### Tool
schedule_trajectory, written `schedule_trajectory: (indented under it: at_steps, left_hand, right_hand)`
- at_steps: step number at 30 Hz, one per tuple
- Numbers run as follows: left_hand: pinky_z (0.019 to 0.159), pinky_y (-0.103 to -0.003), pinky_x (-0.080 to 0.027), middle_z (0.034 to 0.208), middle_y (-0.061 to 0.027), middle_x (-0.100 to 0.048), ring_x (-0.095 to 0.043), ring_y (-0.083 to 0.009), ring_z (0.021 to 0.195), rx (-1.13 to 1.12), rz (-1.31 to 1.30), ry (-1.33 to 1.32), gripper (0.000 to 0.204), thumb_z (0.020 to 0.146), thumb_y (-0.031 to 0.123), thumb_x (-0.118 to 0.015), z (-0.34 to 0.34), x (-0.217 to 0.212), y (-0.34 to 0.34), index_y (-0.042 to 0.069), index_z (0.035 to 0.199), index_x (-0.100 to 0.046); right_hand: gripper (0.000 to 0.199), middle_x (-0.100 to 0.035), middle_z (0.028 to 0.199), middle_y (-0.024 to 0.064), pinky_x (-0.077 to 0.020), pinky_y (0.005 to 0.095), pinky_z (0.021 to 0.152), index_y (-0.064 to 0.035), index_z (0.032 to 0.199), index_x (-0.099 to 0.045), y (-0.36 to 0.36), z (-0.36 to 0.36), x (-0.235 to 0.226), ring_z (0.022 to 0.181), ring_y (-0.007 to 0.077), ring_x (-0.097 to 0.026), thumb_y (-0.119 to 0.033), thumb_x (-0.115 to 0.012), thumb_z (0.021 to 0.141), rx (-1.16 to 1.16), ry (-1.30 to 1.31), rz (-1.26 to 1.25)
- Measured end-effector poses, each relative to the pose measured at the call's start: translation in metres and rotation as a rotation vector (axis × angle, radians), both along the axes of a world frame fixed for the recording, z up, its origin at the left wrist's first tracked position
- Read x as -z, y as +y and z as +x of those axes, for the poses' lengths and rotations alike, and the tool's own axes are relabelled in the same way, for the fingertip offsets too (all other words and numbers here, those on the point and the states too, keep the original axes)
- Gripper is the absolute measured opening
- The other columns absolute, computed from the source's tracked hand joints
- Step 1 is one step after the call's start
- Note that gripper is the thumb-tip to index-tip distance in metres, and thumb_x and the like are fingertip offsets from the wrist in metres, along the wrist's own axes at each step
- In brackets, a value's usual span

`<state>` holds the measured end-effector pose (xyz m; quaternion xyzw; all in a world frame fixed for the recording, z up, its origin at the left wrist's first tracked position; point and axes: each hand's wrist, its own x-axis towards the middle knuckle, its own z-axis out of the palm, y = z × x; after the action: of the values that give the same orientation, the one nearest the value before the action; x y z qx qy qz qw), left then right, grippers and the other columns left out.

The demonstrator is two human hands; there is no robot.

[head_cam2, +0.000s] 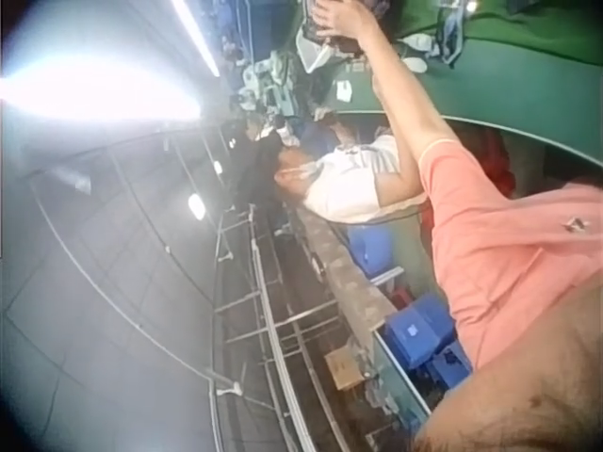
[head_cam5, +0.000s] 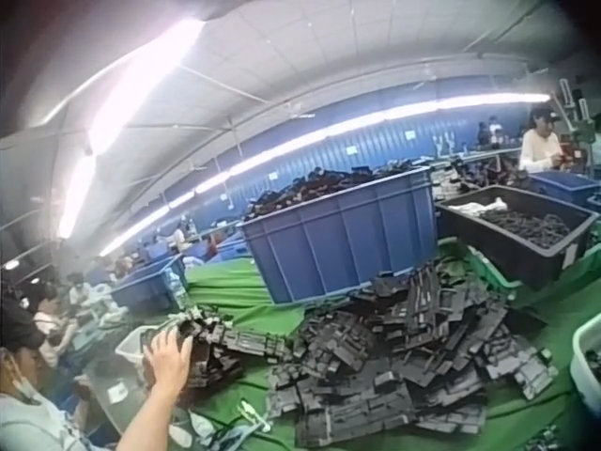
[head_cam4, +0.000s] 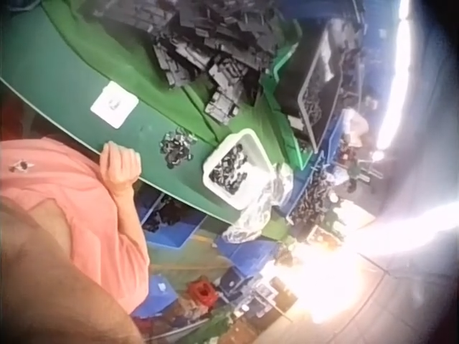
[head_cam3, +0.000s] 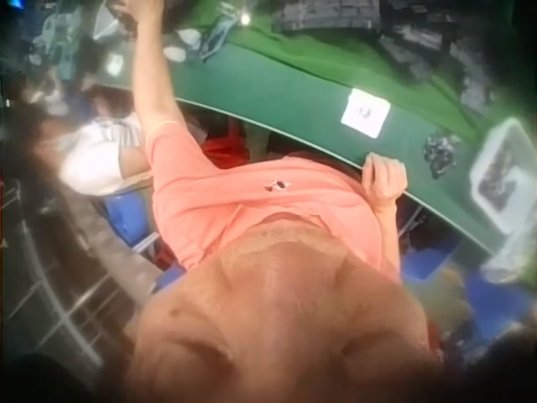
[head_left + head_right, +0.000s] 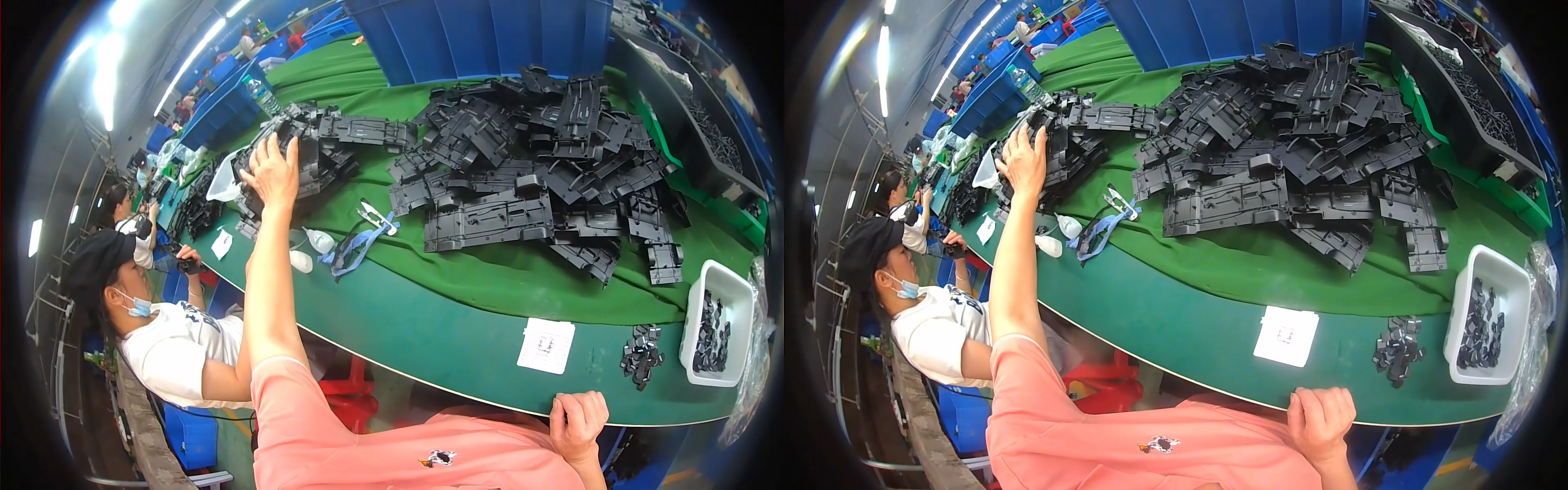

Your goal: The person assembles small plastic components onto a black toy car chassis by hand, taking the components from bins and attaching them to the chassis.

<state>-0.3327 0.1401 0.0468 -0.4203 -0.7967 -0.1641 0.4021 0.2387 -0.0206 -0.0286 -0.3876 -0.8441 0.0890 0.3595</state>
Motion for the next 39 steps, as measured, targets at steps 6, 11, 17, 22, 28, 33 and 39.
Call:
schedule_trajectory:
  at_steps: [6, 11, 17, 22, 28, 33, 39]
  left_hand:
    - [0.093, -0.043, -0.035, 0.106, -0.006, -0.061, -0.053, -0.0238, 0.105, 0.518, 0.064, 0.171, 0.031, 0.085, 0.032, -0.058, 0.075, -0.005, 0.047, 0.013, 0.109, -0.06]
    - [0.084, -0.04, -0.044, 0.104, -0.0062, -0.061, -0.056, -0.0256, 0.1, 0.48, -0.226, 0.146, 0.033, 0.081, 0.012, -0.057, 0.109, 0.008, 0.082, 0.014, 0.113, -0.057]
    - [0.08, -0.04, -0.045, 0.098, -0.0069, -0.062, -0.057, -0.027, 0.094, 0.474, -0.177, 0.093, 0.03, 0.077, 0.008, -0.057, 0.103, 0.007, 0.099, 0.011, 0.106, -0.062]
    - [0.083, -0.042, -0.044, 0.099, -0.0077, -0.064, -0.056, -0.0275, 0.098, 0.544, -0.312, 0.038, 0.031, 0.078, 0.007, -0.054, 0.105, 0.006, 0.112, 0.011, 0.108, -0.061]
    - [0.089, -0.048, -0.038, 0.106, -0.008, -0.064, -0.055, -0.0264, 0.107, 0.428, -0.464, -0.035, 0.031, 0.084, 0.013, -0.046, 0.097, 0.02, 0.121, 0.012, 0.111, -0.06]
    - [0.081, -0.044, -0.047, 0.097, -0.0138, -0.066, -0.061, -0.0336, 0.093, 0.533, -0.305, -0.232, 0.025, 0.086, 0.024, -0.052, 0.114, 0.012, 0.138, 0.008, 0.102, -0.064]
    - [0.081, -0.045, -0.047, 0.094, -0.0163, -0.066, -0.062, -0.0347, 0.091, 0.803, -0.121, -0.478, 0.025, 0.085, 0.023, -0.053, 0.177, -0.014, 0.159, 0.006, 0.097, -0.067]
  right_hand:
    - [0.011, -0.054, 0.068, 0.006, -0.0366, 0.0347, 0.051, -0.0029, 0.079, -0.06, 0.0, 0.001, 0.0, 0.056, 0.023, -0.05, -0.004, -0.066, 0.07, 0.012, -0.01, 0.008]
    - [0.011, -0.053, 0.068, 0.0055, -0.036, 0.034, 0.05, -0.0035, 0.081, -0.06, 0.0, 0.001, 0.002, 0.054, 0.0221, -0.05, -0.006, -0.066, 0.072, 0.002, 0.007, 0.035]
    - [0.007, -0.053, 0.065, 0.0063, -0.0342, 0.0346, 0.048, -0.0024, 0.078, -0.058, 0.0, -0.001, 0.004, 0.052, 0.0232, -0.048, -0.004, -0.064, 0.075, 0.028, 0.04, 0.027]
    - [0.01, -0.053, 0.066, 0.0056, -0.0343, 0.0334, 0.048, -0.0033, 0.08, -0.059, 0.004, 0.001, 0.007, 0.052, 0.022, -0.048, -0.006, -0.066, 0.073, 0.02, 0.03, 0.044]
    - [0.013, -0.052, 0.068, 0.0048, -0.0343, 0.0321, 0.047, -0.0046, 0.081, -0.06, 0.005, 0.004, 0.009, 0.051, 0.0206, -0.048, -0.008, -0.067, 0.071, 0.022, 0.025, 0.069]
    - [0.013, -0.053, 0.067, 0.0044, -0.0345, 0.0319, 0.047, -0.0053, 0.079, -0.061, 0.003, 0.002, 0.007, 0.051, 0.0204, -0.048, -0.008, -0.068, 0.069, 0.05, 0.011, 0.079]
    - [0.011, -0.053, 0.064, 0.0034, -0.0348, 0.0312, 0.046, -0.0064, 0.076, -0.061, 0.002, 0.001, 0.007, 0.05, 0.0199, -0.049, -0.008, -0.068, 0.068, 0.075, 0.019, 0.081]
